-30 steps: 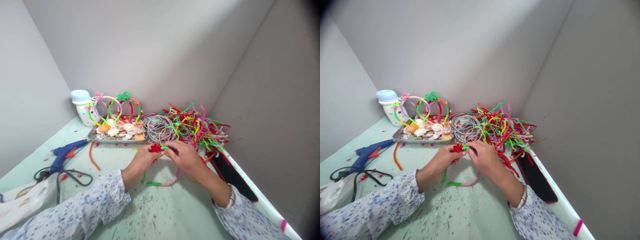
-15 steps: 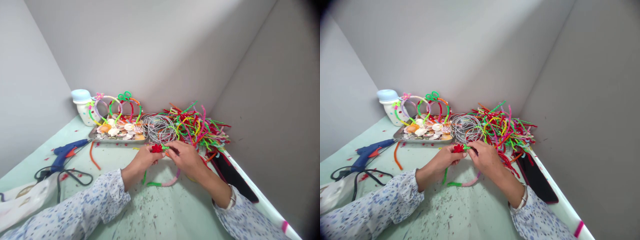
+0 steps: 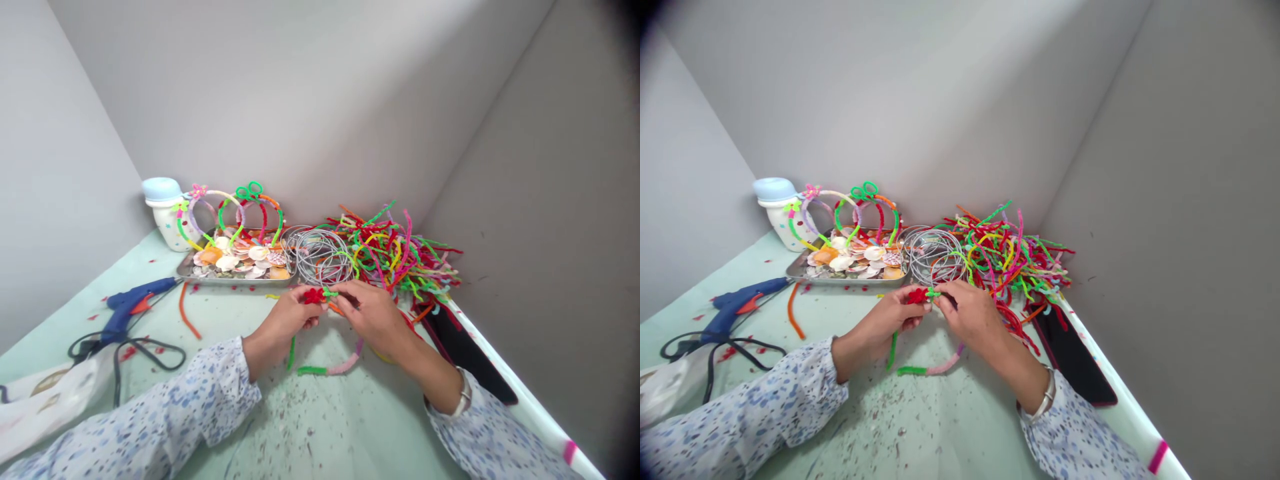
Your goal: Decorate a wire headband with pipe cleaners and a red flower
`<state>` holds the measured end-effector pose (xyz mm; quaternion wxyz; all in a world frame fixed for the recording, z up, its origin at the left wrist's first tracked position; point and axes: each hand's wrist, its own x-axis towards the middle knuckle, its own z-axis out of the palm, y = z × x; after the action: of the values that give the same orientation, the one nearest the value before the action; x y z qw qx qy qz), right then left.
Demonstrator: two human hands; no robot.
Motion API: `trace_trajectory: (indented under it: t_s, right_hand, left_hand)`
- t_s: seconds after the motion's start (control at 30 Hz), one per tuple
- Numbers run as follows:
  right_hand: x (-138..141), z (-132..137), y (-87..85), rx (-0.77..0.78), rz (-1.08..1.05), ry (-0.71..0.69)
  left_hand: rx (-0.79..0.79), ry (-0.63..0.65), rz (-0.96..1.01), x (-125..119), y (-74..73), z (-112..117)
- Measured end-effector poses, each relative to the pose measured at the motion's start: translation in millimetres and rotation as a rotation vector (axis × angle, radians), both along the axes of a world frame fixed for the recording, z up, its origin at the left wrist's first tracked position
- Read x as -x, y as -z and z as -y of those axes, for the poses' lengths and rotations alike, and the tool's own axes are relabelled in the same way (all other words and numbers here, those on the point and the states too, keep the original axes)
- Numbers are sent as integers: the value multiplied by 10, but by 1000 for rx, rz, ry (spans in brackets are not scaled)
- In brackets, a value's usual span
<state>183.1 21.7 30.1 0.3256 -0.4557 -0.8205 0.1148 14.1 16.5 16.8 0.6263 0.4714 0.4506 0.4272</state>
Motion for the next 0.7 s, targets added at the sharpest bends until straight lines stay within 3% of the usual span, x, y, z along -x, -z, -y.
trace_trajectory:
  t_s: [0.7]
  right_hand:
    - [6, 5, 1, -16, 1, -33]
  left_hand:
    - [52, 2, 15, -8, 17, 11]
